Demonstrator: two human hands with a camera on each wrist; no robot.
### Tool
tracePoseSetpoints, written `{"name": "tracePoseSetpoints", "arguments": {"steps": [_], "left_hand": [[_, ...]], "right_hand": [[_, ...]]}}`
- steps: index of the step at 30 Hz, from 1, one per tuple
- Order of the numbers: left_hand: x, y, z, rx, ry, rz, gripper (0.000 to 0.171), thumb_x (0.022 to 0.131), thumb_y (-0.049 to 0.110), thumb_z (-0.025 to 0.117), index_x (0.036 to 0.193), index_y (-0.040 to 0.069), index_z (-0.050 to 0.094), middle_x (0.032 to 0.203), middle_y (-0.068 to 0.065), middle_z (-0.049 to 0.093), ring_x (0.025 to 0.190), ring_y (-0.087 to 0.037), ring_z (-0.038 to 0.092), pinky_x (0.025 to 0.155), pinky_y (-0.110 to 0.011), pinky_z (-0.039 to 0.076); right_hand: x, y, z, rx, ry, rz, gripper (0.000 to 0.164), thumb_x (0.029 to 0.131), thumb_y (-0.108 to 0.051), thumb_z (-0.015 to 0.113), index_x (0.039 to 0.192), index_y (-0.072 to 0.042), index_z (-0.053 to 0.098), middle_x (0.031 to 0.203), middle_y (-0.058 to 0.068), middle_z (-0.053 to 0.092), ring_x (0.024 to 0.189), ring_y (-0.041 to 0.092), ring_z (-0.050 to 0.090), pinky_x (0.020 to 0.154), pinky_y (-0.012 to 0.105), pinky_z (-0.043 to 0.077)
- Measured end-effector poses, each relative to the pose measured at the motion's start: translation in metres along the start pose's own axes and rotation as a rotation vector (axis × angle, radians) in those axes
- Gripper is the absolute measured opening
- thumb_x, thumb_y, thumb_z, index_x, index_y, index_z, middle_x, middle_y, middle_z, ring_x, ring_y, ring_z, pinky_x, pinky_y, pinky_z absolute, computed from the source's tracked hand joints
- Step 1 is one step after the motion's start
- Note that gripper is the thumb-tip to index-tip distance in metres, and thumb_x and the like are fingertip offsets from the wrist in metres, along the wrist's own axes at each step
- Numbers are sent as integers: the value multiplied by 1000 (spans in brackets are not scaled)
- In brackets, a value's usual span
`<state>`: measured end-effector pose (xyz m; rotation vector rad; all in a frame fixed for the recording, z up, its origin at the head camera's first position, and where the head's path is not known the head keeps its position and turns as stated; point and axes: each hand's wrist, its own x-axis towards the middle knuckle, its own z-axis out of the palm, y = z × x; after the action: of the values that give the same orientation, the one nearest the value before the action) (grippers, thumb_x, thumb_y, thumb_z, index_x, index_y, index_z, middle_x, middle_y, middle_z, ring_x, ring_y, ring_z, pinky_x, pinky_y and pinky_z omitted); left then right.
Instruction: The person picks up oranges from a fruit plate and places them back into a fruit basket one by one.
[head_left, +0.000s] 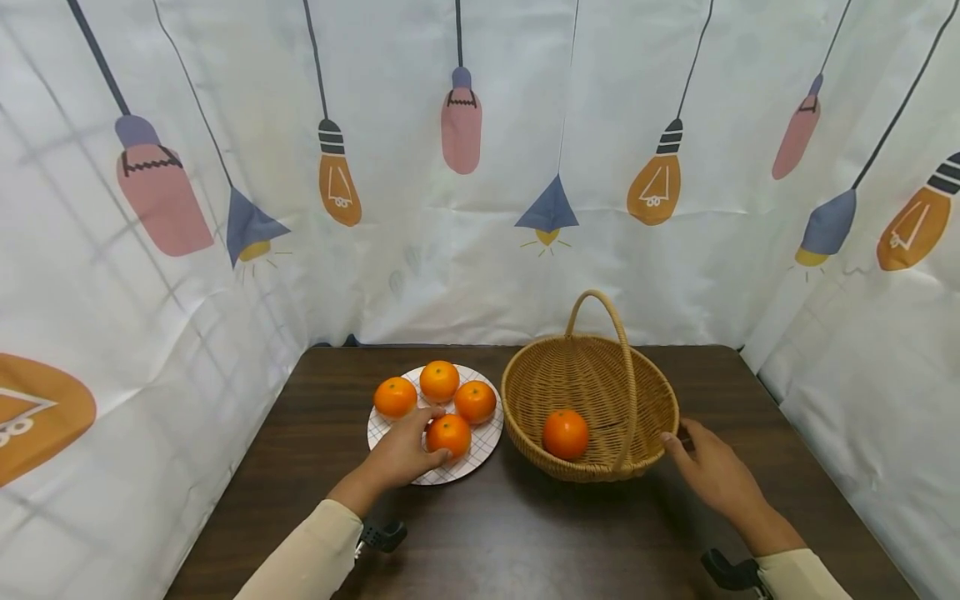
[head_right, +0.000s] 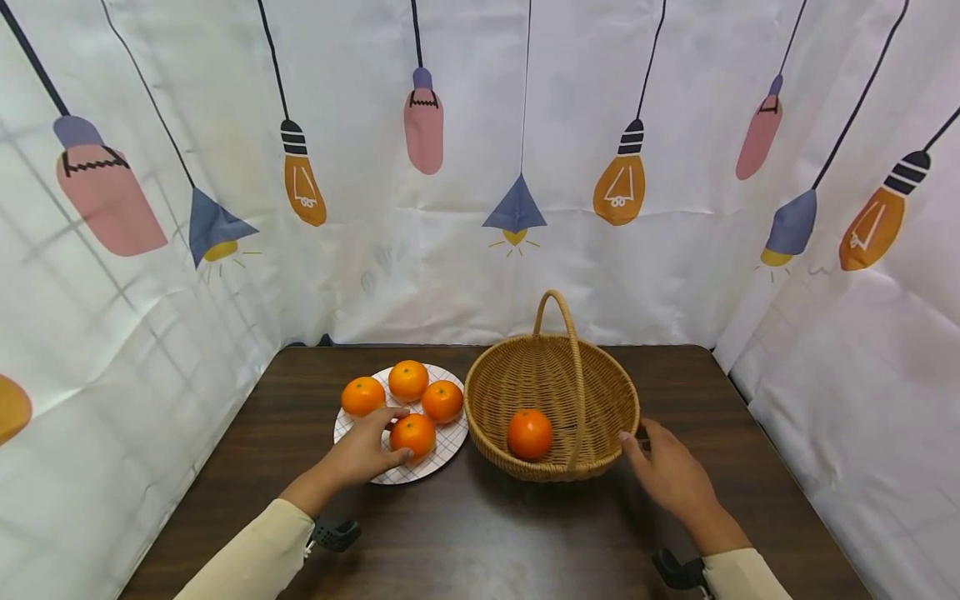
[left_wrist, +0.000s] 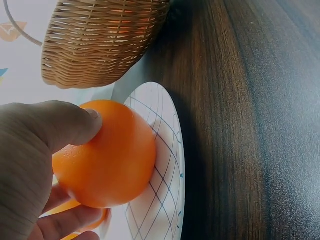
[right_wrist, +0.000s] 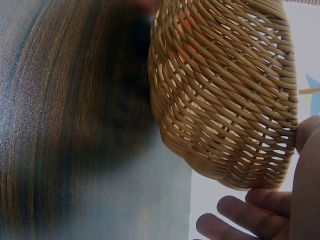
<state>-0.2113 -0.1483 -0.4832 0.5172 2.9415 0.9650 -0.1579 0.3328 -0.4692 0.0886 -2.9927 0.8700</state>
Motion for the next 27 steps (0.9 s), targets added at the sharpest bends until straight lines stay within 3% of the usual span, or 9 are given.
{"name": "tracePoseSetpoints", "arguments": {"steps": [18, 27], "left_hand": [[1, 1, -1, -21, -20, -16, 64, 83, 24, 86, 136, 3, 58, 134, -11, 61, 120, -28, 58, 107, -50, 44], [1, 0, 1, -39, -23, -30, 68, 80, 23, 88, 137, 4, 56, 132, -10, 61, 117, -27, 58, 108, -49, 43]], "right_hand": [[-1, -7, -4, -25, -24, 17, 71, 107, -54, 44, 144, 7, 44, 132, 27, 59, 102, 39, 66, 78, 57, 54], [-1, -7, -4, -18, -52, 42, 78, 107, -56, 41, 148, 10, 38, 133, 31, 57, 103, 41, 65, 78, 58, 54]]}}
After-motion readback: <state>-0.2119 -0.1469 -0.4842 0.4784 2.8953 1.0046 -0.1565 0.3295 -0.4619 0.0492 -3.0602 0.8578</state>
